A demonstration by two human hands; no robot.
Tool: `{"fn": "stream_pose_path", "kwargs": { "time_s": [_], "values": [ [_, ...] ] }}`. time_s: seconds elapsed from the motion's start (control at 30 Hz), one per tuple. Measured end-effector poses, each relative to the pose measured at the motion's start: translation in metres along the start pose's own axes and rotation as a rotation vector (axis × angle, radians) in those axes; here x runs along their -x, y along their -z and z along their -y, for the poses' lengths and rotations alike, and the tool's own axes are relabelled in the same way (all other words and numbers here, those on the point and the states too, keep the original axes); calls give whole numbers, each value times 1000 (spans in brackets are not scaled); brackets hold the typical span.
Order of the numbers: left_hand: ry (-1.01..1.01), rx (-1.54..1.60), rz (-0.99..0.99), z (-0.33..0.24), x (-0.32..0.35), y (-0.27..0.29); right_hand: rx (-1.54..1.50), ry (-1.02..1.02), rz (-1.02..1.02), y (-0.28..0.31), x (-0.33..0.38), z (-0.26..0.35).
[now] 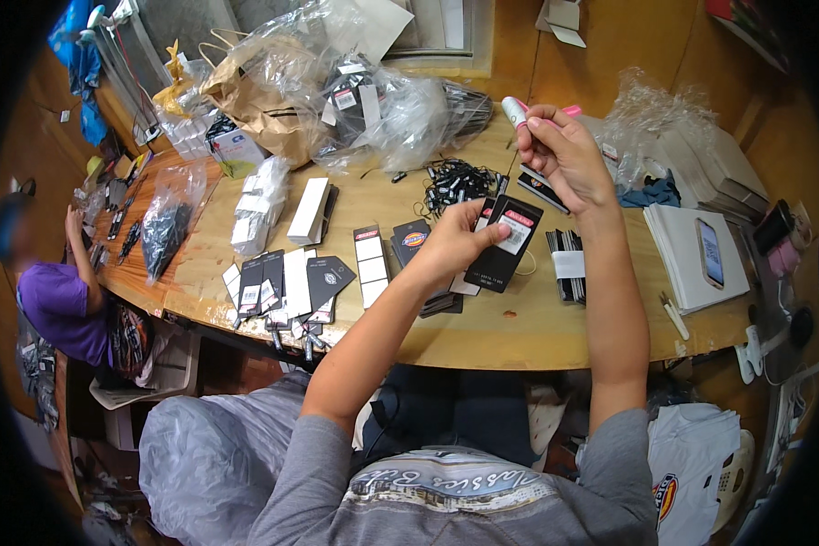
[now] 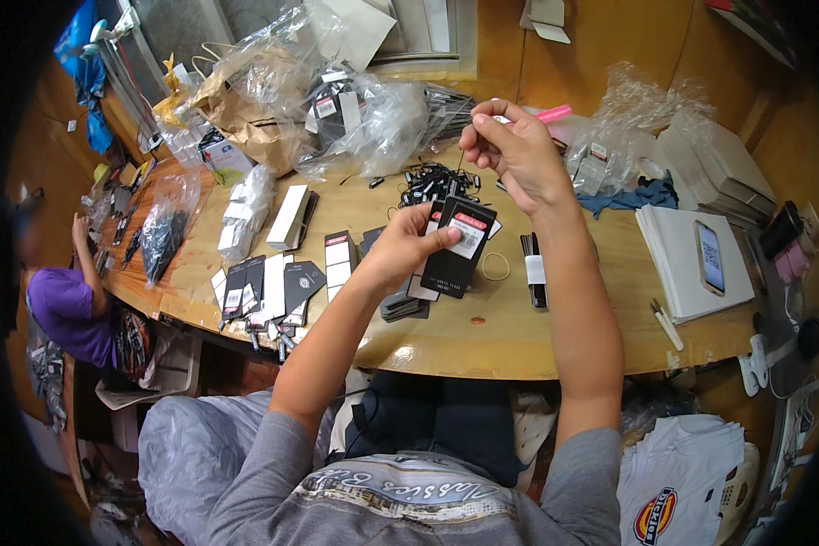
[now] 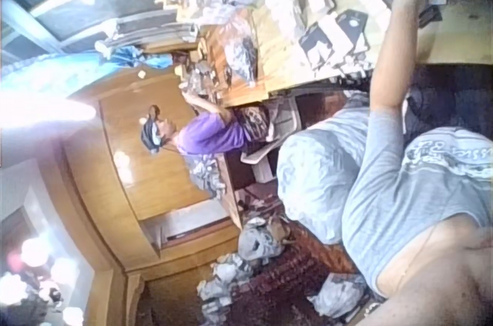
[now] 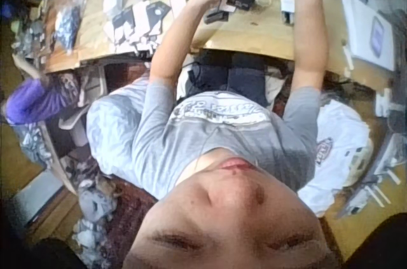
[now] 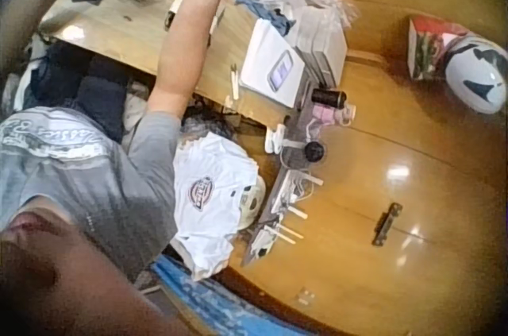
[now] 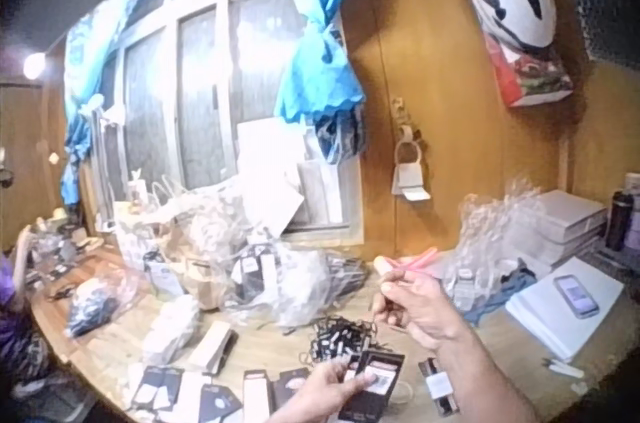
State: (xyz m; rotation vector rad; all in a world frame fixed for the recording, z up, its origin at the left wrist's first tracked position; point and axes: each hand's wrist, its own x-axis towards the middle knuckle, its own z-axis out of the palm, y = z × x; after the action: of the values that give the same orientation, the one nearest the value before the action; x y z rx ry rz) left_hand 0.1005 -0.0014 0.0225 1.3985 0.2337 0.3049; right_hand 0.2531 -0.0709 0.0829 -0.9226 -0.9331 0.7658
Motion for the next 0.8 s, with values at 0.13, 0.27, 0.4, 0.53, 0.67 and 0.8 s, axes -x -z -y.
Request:
{"fn": "stream_pose_path", "kwargs": {
  "time_s": [0.13, 0.27, 0.4, 0.53, 0.67, 0.8],
  "values": [
    [1, 69, 21, 6, 16, -7, 0, 55, -37, 11, 6, 8],
    [63, 228, 189, 8, 33, -6, -9, 37, -50, 21, 9, -5],
    [32, 326, 346, 5, 49, -4, -64, -10, -94, 29, 18, -22],
    [104, 297, 383, 9, 63, -2, -186, -34, -126, 33, 25, -20],
    [206, 188, 312, 18, 80, -4, -376, 48, -133, 60, 23, -14],
    [178, 104, 256, 30, 86, -1, -524, 115, -137, 78, 31, 3]
  ]
}}
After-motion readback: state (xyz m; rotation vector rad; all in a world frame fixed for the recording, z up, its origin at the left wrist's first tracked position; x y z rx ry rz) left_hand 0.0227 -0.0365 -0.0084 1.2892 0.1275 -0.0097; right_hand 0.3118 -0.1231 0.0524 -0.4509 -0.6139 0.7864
